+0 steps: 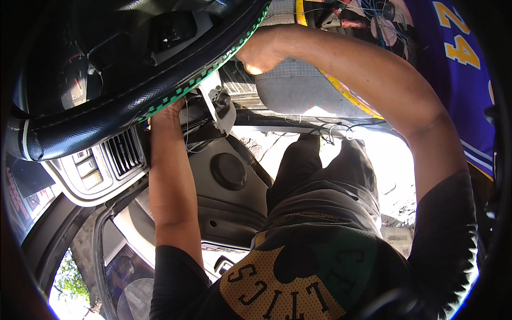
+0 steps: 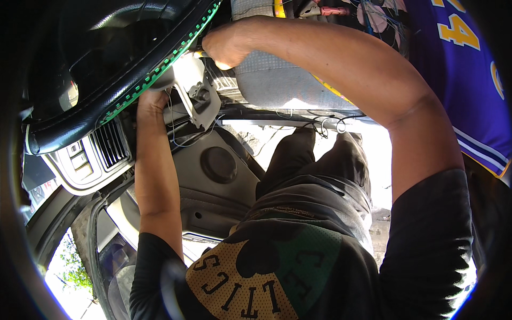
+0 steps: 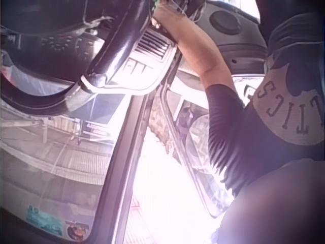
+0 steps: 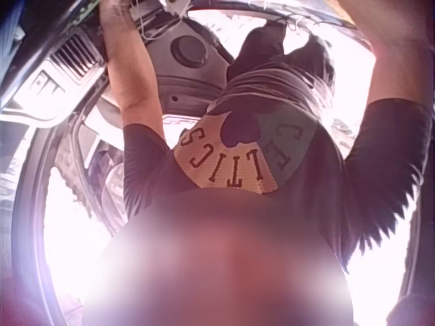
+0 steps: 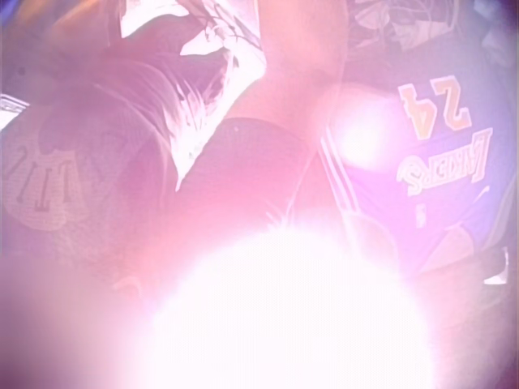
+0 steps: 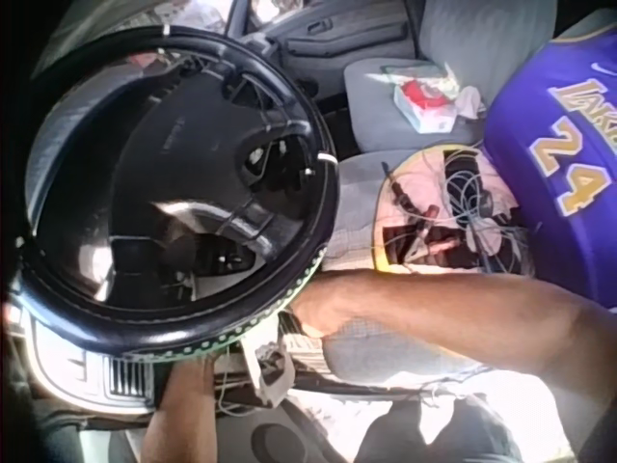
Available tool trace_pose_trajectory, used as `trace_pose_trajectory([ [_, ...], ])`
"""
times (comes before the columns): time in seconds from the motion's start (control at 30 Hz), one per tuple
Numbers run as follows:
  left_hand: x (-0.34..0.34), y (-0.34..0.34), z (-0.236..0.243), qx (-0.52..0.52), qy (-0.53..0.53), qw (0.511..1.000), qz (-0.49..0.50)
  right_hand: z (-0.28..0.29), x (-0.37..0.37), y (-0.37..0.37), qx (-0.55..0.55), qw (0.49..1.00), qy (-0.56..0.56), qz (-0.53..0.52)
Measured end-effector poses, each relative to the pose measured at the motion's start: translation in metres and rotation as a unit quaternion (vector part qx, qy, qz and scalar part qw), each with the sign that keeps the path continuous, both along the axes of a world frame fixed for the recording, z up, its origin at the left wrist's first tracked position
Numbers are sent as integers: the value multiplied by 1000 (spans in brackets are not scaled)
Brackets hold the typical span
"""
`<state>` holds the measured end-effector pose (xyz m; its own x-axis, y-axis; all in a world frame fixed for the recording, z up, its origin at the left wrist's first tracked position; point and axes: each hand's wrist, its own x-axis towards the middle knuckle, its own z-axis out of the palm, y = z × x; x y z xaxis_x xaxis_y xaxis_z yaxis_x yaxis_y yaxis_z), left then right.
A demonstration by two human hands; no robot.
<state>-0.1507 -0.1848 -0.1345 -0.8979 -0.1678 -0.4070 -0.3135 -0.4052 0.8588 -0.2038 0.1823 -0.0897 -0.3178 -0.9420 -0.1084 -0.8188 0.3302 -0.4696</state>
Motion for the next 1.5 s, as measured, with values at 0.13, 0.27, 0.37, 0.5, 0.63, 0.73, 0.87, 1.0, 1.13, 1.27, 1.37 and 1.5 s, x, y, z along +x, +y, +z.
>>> trace_pose_trajectory([
  [0.13, -1, 14, 3, -74, -5, 997, -12, 4, -1, 2, -5, 999, -29, -14],
  [0.27, 3, 12, 3, -96, -21, 995, 8, 20, 2, 2, 33, 998, -44, 27],
  [0.37, 13, 27, 11, -166, -14, 986, 10, 31, 26, 11, 106, 987, -26, -117],
  [0.5, 10, 30, 15, -163, -5, 986, -28, 0, 35, 18, 8, 979, 82, -185],
  [0.63, 9, 34, 22, -146, -24, 989, -25, 5, 35, 19, 22, 980, 103, -170],
  [0.73, 6, 23, 15, -131, -21, 991, -22, -11, 36, 18, -42, 971, 129, -195],
  [0.87, 3, 1, 5, -74, -18, 997, -2, -17, 33, 15, -56, 966, 165, -192],
  [1.0, 3, 11, 8, -59, -22, 998, 4, -25, 32, 13, -92, 948, 215, -217],
  [1.13, 3, 18, 13, -51, -23, 998, 10, -20, 27, 11, -55, 963, 161, -209],
  [1.27, 0, 22, 13, -40, -23, 999, 17, -22, 24, 12, -85, 966, 135, -203],
  [1.37, 2, 13, 10, -28, -3, 1000, -3, -23, 24, 12, -104, 967, 137, -189],
  [1.5, 3, 21, 12, -52, -9, 999, 11, -19, 26, 11, -54, 974, 112, -188],
])
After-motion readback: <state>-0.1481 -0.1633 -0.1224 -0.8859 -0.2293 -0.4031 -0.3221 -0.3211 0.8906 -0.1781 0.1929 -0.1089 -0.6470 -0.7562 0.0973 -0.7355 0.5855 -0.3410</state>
